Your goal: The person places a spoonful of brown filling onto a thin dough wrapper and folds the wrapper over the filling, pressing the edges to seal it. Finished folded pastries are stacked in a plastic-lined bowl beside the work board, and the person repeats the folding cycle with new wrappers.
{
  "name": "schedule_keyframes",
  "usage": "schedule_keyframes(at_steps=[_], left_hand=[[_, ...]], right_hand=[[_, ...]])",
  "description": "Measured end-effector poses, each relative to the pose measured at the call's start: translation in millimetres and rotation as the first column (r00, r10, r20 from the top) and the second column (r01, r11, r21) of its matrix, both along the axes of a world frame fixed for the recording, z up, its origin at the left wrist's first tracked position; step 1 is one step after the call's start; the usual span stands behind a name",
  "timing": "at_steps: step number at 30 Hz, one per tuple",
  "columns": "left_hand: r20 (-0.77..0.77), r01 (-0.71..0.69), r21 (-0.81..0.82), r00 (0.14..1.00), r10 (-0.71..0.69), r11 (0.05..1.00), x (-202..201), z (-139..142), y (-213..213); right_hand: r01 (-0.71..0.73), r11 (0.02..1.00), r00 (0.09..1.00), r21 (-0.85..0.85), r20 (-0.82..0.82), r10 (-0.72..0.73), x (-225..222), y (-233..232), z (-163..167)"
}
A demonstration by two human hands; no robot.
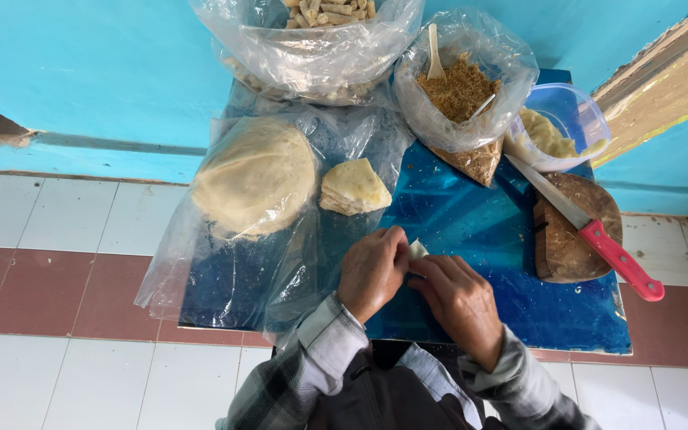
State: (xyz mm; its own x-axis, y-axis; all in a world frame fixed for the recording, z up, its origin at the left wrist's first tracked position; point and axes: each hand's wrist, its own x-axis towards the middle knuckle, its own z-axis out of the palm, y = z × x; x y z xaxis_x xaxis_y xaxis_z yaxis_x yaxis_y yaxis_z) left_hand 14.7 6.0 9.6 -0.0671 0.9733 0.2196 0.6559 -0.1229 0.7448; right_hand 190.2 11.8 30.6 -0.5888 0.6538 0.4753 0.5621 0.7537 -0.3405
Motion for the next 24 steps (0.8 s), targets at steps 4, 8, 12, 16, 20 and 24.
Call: schedule_keyframes(at_steps=[4,8,12,16,20,24], left_hand=[[0.002,0.116,0.154,0.993,-0.118,0.981,-7.2,4.3,-11.8],[-0.051,0.215,0.185,0.977,-0.209,0.959,-8.2,0.3,-14.0],[-0.128,0.190,0.054,0.975,-0.182,0.980,-4.8,-9.6,1.1],[-0.135,0.152,-0.025,0.979,-0.154,0.988,-0.9,-12.3,14.6],[-0.044,0.097,0.008,0.994,-0.096,0.995,0.6,-7.4,12.2],[-0.060,0.215,0.210,0.976,-0.207,0.954,-3.8,-6.4,-4.1]], right_hand=[[0.050,0.993,0.996,-0.105,-0.074,-0.058,-1.1,14.6,-8.7],[0.112,0.887,0.989,-0.448,-0.033,-0.141,-0.5,41.8,-11.7],[0.131,0.849,0.973,-0.511,-0.099,-0.209,-1.6,31.9,-5.7],[0.071,0.997,0.997,-0.001,-0.018,-0.071,-2.9,10.5,-0.7],[0.093,0.993,0.995,-0.072,-0.037,-0.096,-2.5,18.9,-1.7],[0.097,0.966,0.991,-0.241,-0.065,-0.115,-1.7,36.9,-2.8]])
